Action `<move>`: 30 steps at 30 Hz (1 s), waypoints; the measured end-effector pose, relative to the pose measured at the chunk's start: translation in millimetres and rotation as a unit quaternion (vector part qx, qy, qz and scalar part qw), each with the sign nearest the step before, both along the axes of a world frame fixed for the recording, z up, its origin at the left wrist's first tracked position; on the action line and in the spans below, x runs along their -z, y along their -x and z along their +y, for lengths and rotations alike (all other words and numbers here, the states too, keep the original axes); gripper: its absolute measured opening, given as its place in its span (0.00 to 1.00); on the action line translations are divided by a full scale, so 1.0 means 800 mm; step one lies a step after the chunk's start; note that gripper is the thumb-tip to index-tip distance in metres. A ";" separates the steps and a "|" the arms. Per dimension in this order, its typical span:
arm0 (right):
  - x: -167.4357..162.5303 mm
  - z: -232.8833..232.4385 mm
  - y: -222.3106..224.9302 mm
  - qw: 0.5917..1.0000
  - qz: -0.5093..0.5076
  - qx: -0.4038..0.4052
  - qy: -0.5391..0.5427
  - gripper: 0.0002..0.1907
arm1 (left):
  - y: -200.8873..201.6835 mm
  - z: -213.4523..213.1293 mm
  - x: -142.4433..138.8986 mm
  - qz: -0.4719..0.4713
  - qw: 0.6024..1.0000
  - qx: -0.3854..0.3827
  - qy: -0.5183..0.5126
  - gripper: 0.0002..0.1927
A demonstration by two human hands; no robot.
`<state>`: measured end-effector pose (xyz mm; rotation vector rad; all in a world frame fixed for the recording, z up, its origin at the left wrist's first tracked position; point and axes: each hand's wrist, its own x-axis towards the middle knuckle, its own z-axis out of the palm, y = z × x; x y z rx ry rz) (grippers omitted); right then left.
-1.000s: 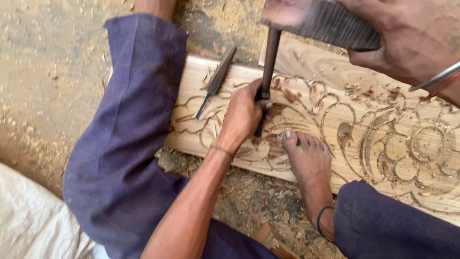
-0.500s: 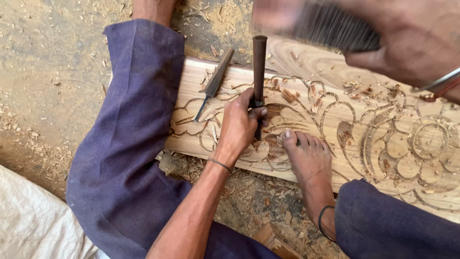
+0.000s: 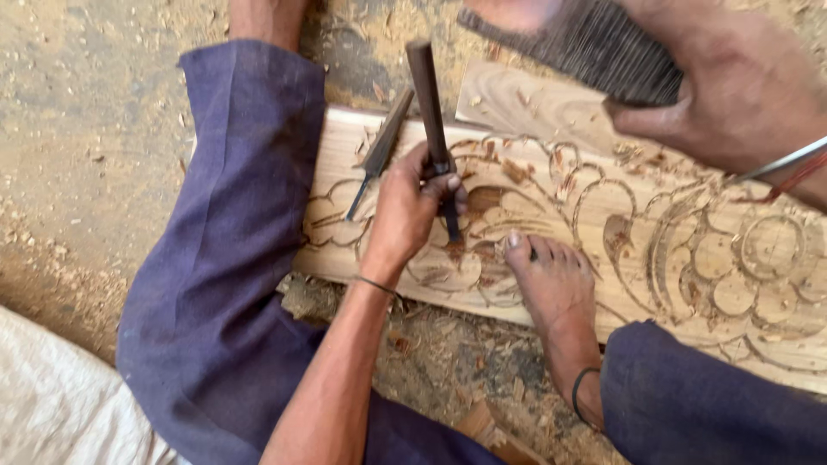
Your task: The person sits on the ground carving a floral pattern into a long wooden panel. They hold a chisel against the wood and strike it with a wooden mallet, reposition the chisel across different parts of the design, and at times carve by hand, brushing away shavings between cuts.
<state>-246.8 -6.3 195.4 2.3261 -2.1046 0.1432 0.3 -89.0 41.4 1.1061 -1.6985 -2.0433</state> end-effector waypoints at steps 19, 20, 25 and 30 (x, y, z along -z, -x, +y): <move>-0.003 0.000 -0.010 0.989 0.136 0.030 -0.043 0.45 | 0.019 0.017 0.020 -0.048 0.997 0.057 0.019 0.05; 0.000 0.001 -0.013 0.993 0.105 0.039 -0.033 0.43 | 0.018 0.019 0.019 -0.049 0.997 0.056 0.010 0.07; 0.008 0.008 -0.005 0.990 0.128 0.033 -0.042 0.44 | 0.015 0.024 0.010 -0.082 0.993 0.080 0.006 0.10; 0.013 0.020 0.010 0.997 -0.012 0.077 0.025 0.35 | 0.015 0.023 0.000 -0.025 0.996 0.082 0.037 0.10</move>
